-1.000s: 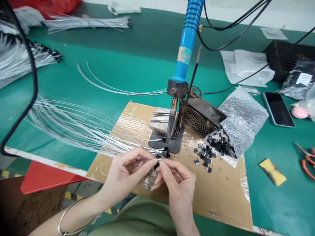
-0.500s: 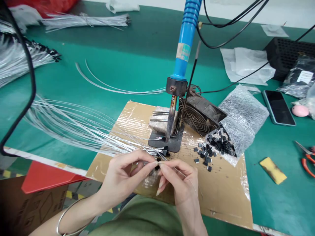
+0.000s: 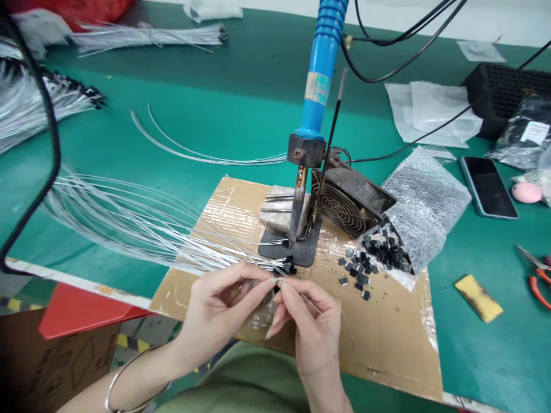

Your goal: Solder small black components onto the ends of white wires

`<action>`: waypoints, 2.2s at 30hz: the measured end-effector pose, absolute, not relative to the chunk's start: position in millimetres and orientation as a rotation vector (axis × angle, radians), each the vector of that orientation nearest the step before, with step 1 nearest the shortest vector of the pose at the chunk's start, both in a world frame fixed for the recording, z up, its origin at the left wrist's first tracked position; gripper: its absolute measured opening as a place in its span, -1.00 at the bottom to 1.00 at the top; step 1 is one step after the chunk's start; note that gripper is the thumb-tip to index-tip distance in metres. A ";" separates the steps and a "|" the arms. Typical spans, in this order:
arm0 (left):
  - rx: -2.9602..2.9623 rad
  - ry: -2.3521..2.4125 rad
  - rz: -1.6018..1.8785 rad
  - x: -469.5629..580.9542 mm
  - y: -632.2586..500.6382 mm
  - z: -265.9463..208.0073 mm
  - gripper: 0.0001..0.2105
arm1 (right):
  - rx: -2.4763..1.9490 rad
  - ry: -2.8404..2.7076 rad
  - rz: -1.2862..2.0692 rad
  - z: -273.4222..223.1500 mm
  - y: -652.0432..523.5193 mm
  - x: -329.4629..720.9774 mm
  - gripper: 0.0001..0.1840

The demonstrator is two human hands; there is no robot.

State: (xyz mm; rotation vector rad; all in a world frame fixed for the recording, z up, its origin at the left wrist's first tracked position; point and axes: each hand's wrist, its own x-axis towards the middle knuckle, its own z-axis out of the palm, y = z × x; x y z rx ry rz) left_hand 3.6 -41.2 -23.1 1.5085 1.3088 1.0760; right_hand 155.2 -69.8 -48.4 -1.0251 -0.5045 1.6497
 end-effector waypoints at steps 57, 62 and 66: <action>1.248 1.349 0.937 8.4 -31.7 -19.6 -0.83 | -1.525 -1.919 0.262 -55.5 -58.5 261.6 -0.89; 1.257 1.384 0.949 6.9 -31.2 -21.4 -0.83 | -1.585 -1.901 0.188 -58.9 -58.4 257.0 -0.81; 1.265 1.397 0.944 6.4 -31.0 -22.4 -0.84 | -1.659 -1.686 0.230 -57.9 -67.2 247.5 -0.85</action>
